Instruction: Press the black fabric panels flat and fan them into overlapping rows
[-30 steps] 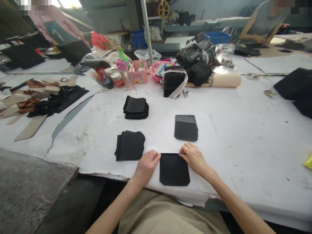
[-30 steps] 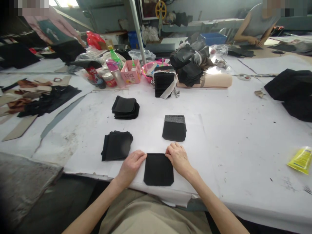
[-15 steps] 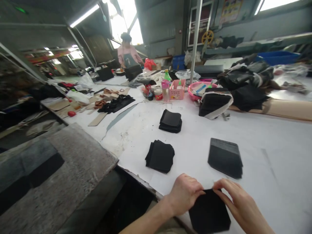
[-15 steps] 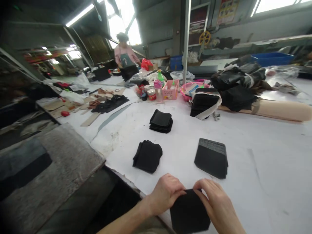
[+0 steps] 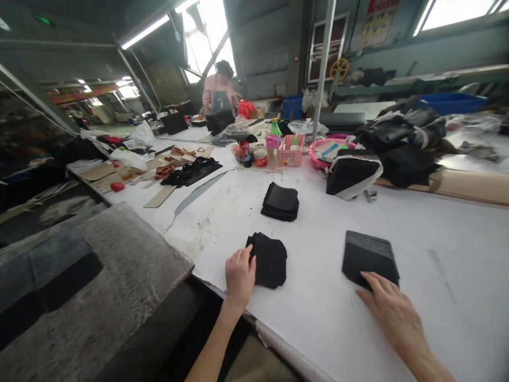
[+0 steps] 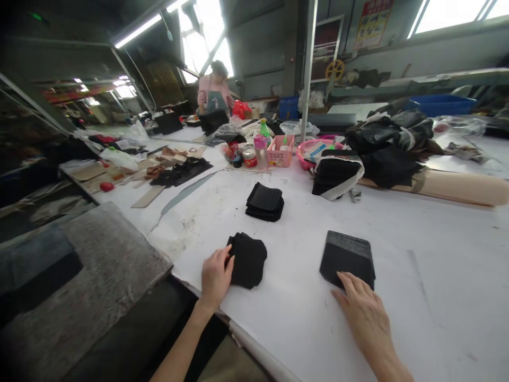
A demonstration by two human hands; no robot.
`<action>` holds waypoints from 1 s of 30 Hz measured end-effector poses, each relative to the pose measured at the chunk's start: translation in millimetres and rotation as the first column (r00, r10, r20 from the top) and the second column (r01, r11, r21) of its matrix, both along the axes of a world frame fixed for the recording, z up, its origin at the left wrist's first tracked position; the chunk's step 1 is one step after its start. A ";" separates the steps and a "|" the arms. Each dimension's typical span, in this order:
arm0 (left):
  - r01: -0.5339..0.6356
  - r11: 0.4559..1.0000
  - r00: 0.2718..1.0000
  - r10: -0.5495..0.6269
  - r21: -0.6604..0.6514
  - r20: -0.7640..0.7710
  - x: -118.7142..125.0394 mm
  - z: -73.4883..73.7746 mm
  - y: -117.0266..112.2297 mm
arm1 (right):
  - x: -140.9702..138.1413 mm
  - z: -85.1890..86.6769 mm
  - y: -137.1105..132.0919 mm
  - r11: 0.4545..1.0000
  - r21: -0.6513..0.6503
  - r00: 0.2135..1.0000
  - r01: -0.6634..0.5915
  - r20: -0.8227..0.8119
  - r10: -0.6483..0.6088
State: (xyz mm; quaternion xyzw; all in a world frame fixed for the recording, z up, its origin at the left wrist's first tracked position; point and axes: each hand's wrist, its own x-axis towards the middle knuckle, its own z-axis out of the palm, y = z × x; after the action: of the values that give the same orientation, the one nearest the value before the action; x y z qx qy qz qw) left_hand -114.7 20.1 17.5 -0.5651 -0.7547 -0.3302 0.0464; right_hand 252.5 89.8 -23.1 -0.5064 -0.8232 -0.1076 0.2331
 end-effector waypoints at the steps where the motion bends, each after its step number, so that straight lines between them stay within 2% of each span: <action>1: -0.020 1.000 0.995 0.019 -0.005 -0.100 -2.8 -3.5 -0.9 | 0.6 -2.9 0.4 1.000 -0.001 1.000 0.003 0.016 -0.003; 4: -0.016 0.998 0.967 0.030 0.058 -0.253 -1.9 -6.5 -6.3 | 1.8 -4.4 -1.0 1.000 0.011 0.999 0.000 0.040 0.000; 6: 0.086 0.990 0.962 -0.054 0.109 -0.267 6.7 -3.7 -8.8 | 0.7 -1.1 -2.3 1.000 0.020 0.999 -0.009 0.036 0.008; 8: 0.242 0.961 0.948 -0.205 0.133 -0.243 23.4 -0.2 -9.1 | -1.3 2.5 -2.9 1.000 0.008 1.000 -0.014 -0.001 0.014; 11: 0.501 0.860 0.857 -0.479 0.093 -0.187 64.5 1.4 -5.9 | -2.4 4.3 -3.4 0.996 -0.042 0.979 0.076 -0.184 -0.083; 13: 0.659 0.752 0.743 -0.646 0.019 -0.178 99.1 -1.2 0.5 | -0.9 3.9 -4.8 0.982 -0.122 0.909 0.142 -0.376 -0.178; 15: 0.750 0.658 0.637 -0.745 -0.062 -0.199 134.1 -7.1 12.4 | 0.9 4.0 -6.8 0.966 -0.205 0.821 0.156 -0.517 -0.242; 17: 0.772 0.623 0.588 -0.776 -0.127 -0.230 164.5 -15.8 29.2 | 1.5 4.8 -8.1 0.960 -0.244 0.771 0.139 -0.581 -0.260; 20: 0.734 0.647 0.595 -0.759 -0.206 -0.264 193.2 -31.4 54.2 | 3.3 4.9 -6.4 0.961 -0.239 0.723 0.142 -0.638 -0.266; 22: 0.708 0.661 0.602 -0.749 -0.248 -0.276 200.1 -39.9 64.0 | 9.6 3.7 -2.7 0.956 -0.228 0.652 0.187 -0.699 -0.294; 24: 0.701 0.660 0.598 -0.750 -0.270 -0.281 200.6 -44.6 66.7 | 22.0 4.0 0.8 0.936 -0.208 0.550 0.284 -0.764 -0.337; 27: 0.711 0.645 0.586 -0.763 -0.280 -0.272 198.2 -43.7 63.6 | 45.5 15.8 -1.3 0.869 -0.180 0.394 0.461 -0.836 -0.382; 29: 0.722 0.632 0.584 -0.775 -0.282 -0.243 197.0 -39.8 62.3 | 55.3 32.6 -11.0 0.840 -0.141 0.389 0.525 -0.837 -0.384; 30: 0.732 0.622 0.582 -0.783 -0.278 -0.219 196.0 -37.4 62.8 | 56.3 42.0 -18.5 0.848 -0.104 0.449 0.519 -0.811 -0.374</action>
State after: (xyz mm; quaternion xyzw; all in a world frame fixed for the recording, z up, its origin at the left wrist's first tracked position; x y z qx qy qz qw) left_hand 81.3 82.8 -19.9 -0.8802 -0.4456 -0.1617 -0.0226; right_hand 308.8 71.3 18.9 -0.6763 -0.4498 0.0113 0.5832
